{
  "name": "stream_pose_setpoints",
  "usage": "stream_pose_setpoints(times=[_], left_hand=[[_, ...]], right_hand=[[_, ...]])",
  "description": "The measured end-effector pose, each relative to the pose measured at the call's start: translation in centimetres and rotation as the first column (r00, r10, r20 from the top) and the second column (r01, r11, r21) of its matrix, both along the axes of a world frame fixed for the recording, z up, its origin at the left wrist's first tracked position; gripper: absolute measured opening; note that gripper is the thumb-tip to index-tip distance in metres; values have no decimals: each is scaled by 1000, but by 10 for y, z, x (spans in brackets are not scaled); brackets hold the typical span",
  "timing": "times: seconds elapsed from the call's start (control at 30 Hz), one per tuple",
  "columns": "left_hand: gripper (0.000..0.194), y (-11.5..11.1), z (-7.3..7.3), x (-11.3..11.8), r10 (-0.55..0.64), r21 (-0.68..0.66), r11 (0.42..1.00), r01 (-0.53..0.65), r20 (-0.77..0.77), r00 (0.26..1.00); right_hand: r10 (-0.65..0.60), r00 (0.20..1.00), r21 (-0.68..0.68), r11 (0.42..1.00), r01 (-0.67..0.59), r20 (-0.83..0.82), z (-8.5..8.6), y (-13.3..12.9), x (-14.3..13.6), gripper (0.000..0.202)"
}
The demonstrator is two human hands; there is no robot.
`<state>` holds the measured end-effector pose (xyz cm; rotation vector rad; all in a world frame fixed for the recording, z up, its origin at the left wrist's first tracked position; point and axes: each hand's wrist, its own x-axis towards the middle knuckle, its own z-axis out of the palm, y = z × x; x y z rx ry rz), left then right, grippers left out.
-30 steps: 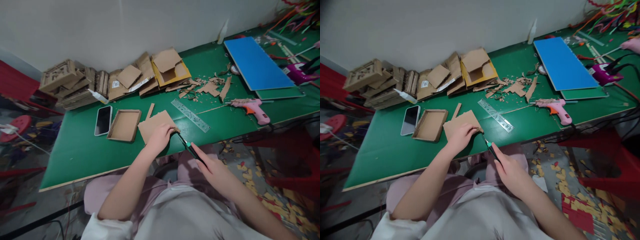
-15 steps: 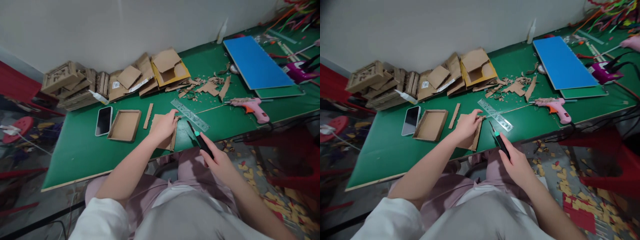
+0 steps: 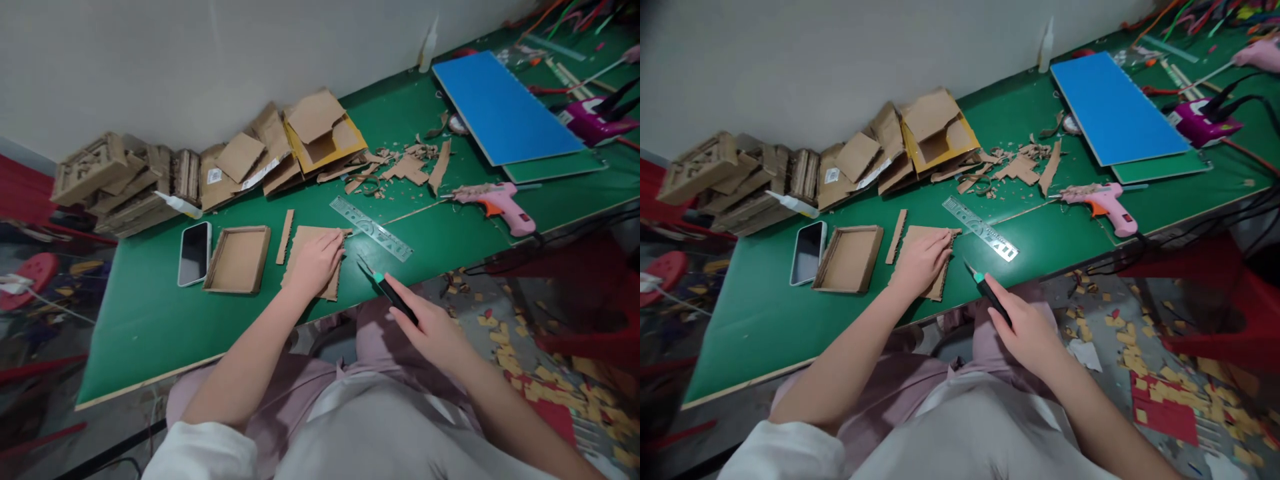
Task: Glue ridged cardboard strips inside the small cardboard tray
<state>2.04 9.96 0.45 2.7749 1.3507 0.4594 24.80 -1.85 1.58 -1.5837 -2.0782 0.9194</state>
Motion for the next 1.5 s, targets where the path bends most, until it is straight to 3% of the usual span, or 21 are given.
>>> stream_pose_setpoints(times=[0.13,0.23,0.43,0.53,0.73,1.13,1.5], left_hand=[[52,-6,2,-10,-76,-124,991,57,-157,985],[54,-9,3,-10,-65,-145,989,36,-207,976],[52,-3,-1,6,126,-142,978,-150,-165,978],[50,2,-3,11,224,-161,958,-236,-86,971],[44,3,-1,10,255,-199,950,-239,55,966],[45,2,-6,7,218,-148,968,-203,87,972],[44,2,-12,0,80,-64,995,-74,96,992]], right_hand=[[63,998,11,998,-63,26,-6,-3,0,51],[109,994,47,993,-109,9,-6,-6,1,51],[316,941,149,932,-332,121,-1,-14,4,51],[269,930,204,924,-323,252,0,-16,3,51],[176,902,294,906,-305,394,-1,-16,1,46],[88,850,313,906,-285,519,4,-14,-8,45],[81,840,289,918,-273,537,6,-14,-2,48]])
